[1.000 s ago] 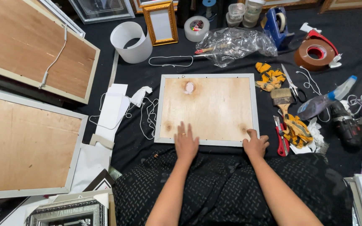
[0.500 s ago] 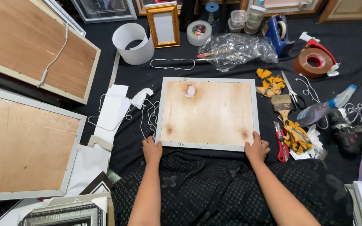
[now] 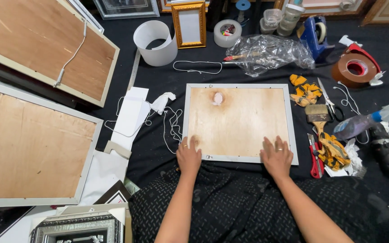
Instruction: The person wipes the glass of a picture frame with a cloth, places a light blue backing board inside, adds a wooden back panel, and ties a hanging string to the back of the frame.
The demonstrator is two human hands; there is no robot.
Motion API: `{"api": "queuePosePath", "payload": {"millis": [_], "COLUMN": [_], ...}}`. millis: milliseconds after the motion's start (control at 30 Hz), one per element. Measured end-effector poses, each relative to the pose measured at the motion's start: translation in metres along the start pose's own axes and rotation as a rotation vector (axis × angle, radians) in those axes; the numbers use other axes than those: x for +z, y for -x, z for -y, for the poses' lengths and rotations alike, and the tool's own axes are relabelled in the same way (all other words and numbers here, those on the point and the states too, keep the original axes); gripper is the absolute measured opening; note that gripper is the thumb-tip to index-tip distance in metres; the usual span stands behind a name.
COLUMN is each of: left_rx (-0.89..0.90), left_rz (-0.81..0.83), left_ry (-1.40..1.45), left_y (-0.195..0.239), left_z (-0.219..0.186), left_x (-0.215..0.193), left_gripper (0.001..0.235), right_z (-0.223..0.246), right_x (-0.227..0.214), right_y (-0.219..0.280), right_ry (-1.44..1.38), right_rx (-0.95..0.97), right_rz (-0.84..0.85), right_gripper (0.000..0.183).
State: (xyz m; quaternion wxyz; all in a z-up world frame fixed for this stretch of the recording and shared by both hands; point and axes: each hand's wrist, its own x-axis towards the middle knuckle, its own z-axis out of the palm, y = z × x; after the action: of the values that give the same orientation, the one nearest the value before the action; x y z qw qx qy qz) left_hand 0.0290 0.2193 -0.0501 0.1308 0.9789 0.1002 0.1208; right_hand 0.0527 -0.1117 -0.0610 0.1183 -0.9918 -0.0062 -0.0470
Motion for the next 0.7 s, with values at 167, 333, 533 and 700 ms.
{"api": "queuePosePath", "payload": {"millis": [167, 333, 533, 700], "left_rx": [0.04, -0.069, -0.096, -0.103], "left_rz": [0.496, 0.715, 0.59, 0.7], "left_ry": [0.01, -0.028, 0.126, 0.189], "left_y": [-0.016, -0.055, -0.106, -0.147], "left_z": [-0.033, -0.035, -0.076, -0.112], "left_x": [-0.021, 0.015, -0.013, -0.041], "left_gripper": [0.064, 0.057, 0.069, 0.093], "right_z": [0.014, 0.012, 0.014, 0.029], "right_x": [-0.007, 0.001, 0.012, -0.006], "right_y": [-0.005, -0.008, -0.011, -0.012], "right_ry": [0.087, 0.102, 0.116, -0.023], "right_rx": [-0.026, -0.001, 0.059, 0.162], "right_rz": [0.383, 0.387, 0.383, 0.436], "right_gripper": [0.06, 0.054, 0.053, 0.052]}}
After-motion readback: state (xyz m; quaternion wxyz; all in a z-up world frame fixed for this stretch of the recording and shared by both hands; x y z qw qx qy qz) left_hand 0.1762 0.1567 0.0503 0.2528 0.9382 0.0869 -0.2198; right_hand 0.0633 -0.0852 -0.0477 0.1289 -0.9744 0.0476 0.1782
